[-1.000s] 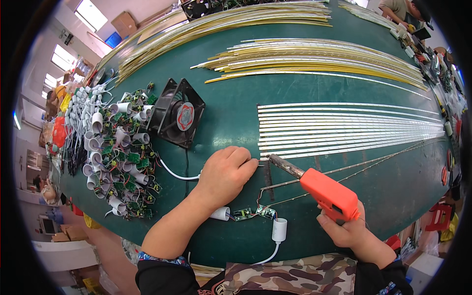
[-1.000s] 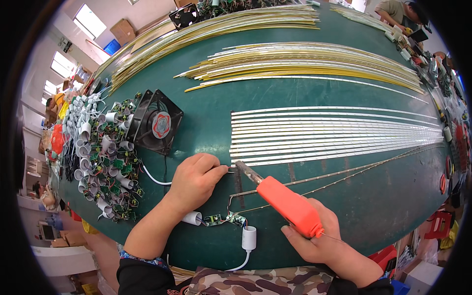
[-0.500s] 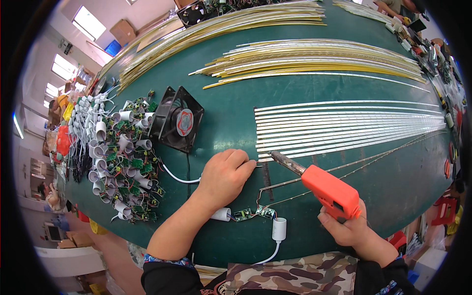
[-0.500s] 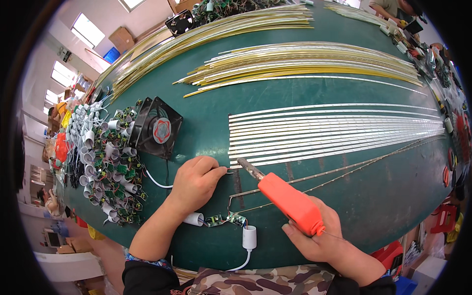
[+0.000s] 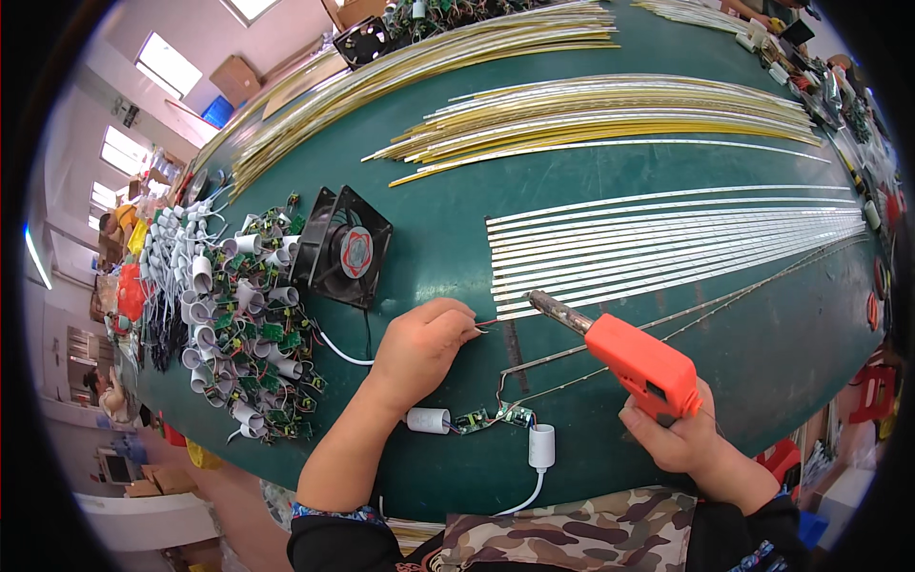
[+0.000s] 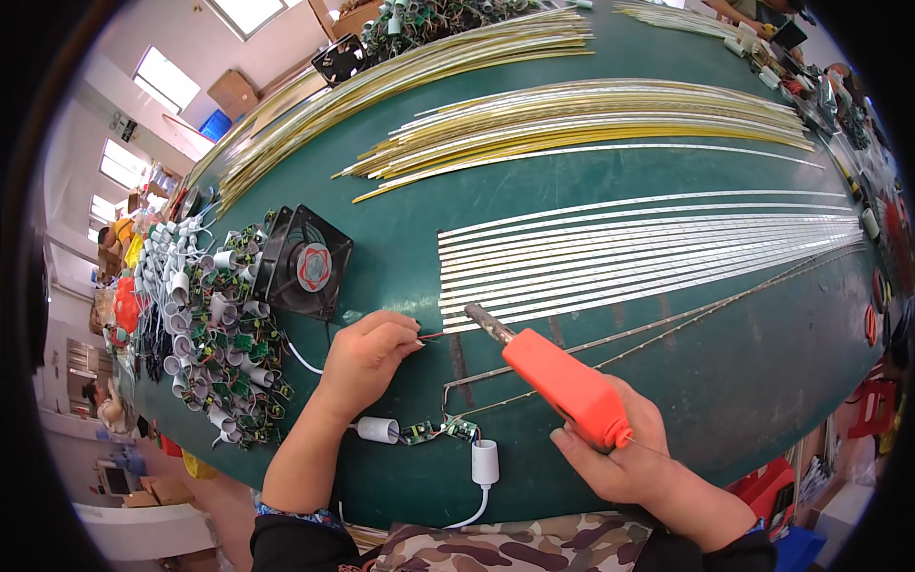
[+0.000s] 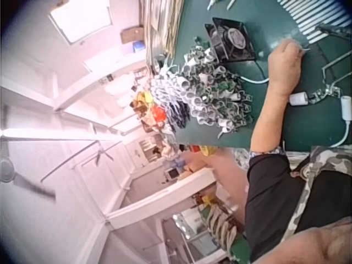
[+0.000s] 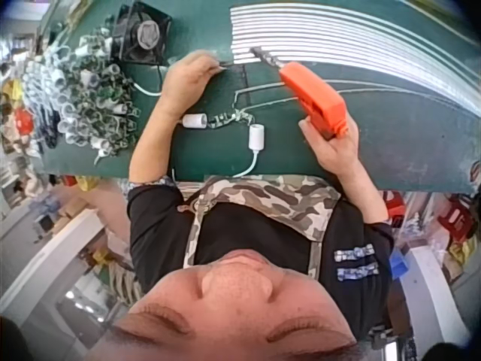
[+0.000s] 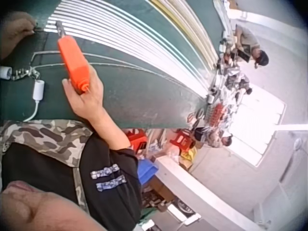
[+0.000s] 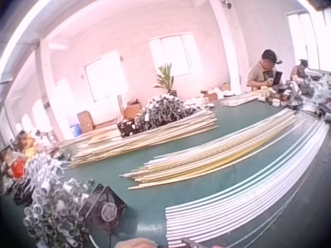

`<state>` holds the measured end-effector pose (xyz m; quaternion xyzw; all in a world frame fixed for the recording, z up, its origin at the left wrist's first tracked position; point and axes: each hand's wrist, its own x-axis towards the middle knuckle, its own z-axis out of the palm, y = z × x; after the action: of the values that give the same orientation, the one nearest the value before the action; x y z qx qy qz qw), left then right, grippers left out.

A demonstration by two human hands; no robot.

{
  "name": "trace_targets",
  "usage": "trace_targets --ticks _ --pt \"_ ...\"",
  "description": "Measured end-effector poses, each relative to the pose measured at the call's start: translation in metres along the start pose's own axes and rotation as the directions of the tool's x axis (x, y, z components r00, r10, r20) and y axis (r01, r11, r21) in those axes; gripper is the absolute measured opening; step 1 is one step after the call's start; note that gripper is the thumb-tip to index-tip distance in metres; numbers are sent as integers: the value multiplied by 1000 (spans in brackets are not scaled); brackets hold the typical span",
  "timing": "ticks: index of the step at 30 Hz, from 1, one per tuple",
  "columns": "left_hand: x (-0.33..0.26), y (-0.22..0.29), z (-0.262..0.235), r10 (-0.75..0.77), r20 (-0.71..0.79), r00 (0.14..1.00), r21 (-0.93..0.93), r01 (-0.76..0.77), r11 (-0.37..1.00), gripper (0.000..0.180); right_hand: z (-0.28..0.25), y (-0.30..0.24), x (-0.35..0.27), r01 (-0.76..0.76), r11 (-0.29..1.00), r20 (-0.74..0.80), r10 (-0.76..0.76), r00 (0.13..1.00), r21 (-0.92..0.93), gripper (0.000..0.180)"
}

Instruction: The person solders wires from circuit board components onto the ends of LED strips using a soldering iron.

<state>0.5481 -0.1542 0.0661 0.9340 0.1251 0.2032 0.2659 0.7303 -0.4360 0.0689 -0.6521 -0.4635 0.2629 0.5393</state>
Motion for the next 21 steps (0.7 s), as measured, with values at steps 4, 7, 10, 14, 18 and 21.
trace_targets --ticks 4,7,10,14,18,21 --pt "2 0 -1 28 14 1000 49 -29 998 17 0 -4 4 8 1000 0 -8 1000 -14 43" --pt "7 2 2 144 52 988 165 -150 975 16 1 -3 2 -31 999 1 31 1000 22 43" --pt "9 2 4 220 18 975 192 -219 957 18 1 -4 5 10 1000 9 -10 1000 -26 43" --pt "7 -1 10 254 5 967 240 -248 939 22 3 -7 9 -26 1000 36 26 999 -6 42" --pt "7 -1 11 262 15 965 268 -256 929 23 7 -8 11 -69 997 32 69 997 28 41" --pt "7 0 11 258 15 966 274 -252 928 22 8 -7 14 -39 999 63 39 997 -10 42"
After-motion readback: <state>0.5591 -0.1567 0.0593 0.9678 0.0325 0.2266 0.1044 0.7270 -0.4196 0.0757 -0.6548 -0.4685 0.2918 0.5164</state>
